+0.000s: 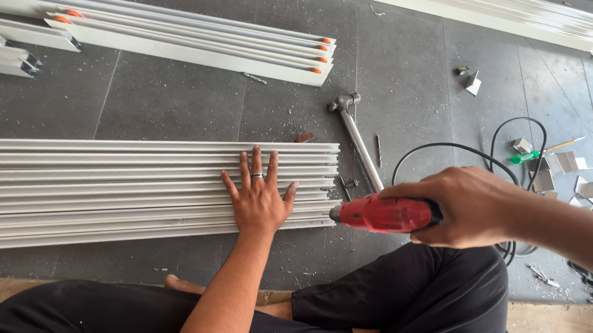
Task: The person sits on the floor and assembles long, silver metal profiles. They use a hammer to tap small metal brackets onto the ends of the profiles and a red power drill to secure them. The person works on multiple profiles, stacking them as they are completed.
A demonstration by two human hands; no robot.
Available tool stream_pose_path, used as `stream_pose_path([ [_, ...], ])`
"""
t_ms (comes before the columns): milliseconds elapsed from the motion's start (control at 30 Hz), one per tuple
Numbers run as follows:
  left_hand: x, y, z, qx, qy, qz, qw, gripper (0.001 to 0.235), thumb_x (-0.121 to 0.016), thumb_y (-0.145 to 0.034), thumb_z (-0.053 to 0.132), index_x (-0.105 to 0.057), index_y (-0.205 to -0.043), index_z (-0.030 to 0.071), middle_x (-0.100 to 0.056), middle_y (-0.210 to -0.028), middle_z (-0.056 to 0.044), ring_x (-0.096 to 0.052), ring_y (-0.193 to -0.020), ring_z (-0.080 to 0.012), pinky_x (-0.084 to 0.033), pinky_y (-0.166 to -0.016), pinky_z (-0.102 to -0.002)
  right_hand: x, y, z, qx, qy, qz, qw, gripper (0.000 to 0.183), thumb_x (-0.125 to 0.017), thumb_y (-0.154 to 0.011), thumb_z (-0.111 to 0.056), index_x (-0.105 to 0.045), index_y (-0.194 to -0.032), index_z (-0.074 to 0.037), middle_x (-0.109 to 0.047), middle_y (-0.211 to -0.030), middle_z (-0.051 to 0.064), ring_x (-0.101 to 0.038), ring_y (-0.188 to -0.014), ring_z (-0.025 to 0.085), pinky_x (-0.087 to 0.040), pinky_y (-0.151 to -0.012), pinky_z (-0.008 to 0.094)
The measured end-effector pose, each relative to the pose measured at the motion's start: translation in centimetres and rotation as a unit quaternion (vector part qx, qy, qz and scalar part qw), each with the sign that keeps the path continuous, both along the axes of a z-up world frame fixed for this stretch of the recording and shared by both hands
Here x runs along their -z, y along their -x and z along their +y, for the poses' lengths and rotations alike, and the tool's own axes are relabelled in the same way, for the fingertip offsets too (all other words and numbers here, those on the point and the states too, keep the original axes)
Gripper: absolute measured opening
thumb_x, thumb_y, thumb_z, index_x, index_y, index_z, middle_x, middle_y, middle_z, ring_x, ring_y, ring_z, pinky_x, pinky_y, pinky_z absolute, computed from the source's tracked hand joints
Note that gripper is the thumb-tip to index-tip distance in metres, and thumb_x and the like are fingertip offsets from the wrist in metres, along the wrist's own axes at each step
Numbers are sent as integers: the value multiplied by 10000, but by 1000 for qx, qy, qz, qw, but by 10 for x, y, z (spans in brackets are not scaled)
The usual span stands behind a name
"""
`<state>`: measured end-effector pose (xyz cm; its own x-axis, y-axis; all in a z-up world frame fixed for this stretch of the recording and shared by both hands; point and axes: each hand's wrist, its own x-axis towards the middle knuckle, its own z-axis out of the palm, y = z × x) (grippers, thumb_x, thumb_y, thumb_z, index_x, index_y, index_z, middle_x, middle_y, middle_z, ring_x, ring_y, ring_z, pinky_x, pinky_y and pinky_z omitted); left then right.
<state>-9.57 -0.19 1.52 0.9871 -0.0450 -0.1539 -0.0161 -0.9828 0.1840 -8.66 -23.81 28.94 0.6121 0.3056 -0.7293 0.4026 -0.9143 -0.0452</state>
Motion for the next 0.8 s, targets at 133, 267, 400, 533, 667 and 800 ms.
stream_pose_path([
  [133,1,-1,0,-3,13,1,1000,794,-265,-933,737,-195,-1601,313,-120,-1689,-65,-99,-1540,-317,-56,-1187,-684,-1,-1,9,13,62,22,998,811,-822,-729,-430,-501,-1473,-447,-792,-1039,-41,-784,-773,160,-627,-773,333],
  [267,2,0,0,-3,10,-12,1000,798,-271,-922,732,-196,-1596,313,-112,-1686,-71,-95,-1531,-319,-53,-1178,-688,-1,-4,12,-7,38,10,999,816,-843,-708,-439,-520,-1457,-424,-792,-1068,-18,-784,-745,168,-622,-765,347],
  [400,1,-1,1,-4,17,13,1000,796,-269,-938,733,-183,-1608,313,-91,-1697,-66,-75,-1552,-320,-40,-1190,-683,-3,-9,18,2,44,19,999,778,-820,-729,-419,-533,-1452,-426,-803,-969,-28,-790,-731,160,-623,-767,330],
  [533,0,-2,1,-1,19,11,1000,803,-268,-930,729,-163,-1606,309,-71,-1691,-69,-65,-1540,-318,-25,-1181,-685,-7,-11,26,-7,35,14,999,770,-826,-713,-398,-563,-1436,-428,-814,-926,-19,-789,-738,169,-612,-766,349],
  [667,1,0,1,2,16,18,1000,800,-258,-925,728,-156,-1604,315,-64,-1692,-63,-63,-1536,-321,-22,-1182,-684,-7,-16,33,-1,86,35,996,730,-792,-753,-404,-536,-1436,-426,-796,-957,-31,-790,-743,170,-615,-788,340],
  [800,1,-1,1,-2,22,14,1000,796,-248,-937,727,-154,-1610,312,-65,-1697,-67,-65,-1548,-320,-24,-1186,-686,-8,-16,33,-5,76,24,997,790,-818,-715,-405,-534,-1450,-458,-807,-930,-31,-790,-740,176,-618,-777,353],
])
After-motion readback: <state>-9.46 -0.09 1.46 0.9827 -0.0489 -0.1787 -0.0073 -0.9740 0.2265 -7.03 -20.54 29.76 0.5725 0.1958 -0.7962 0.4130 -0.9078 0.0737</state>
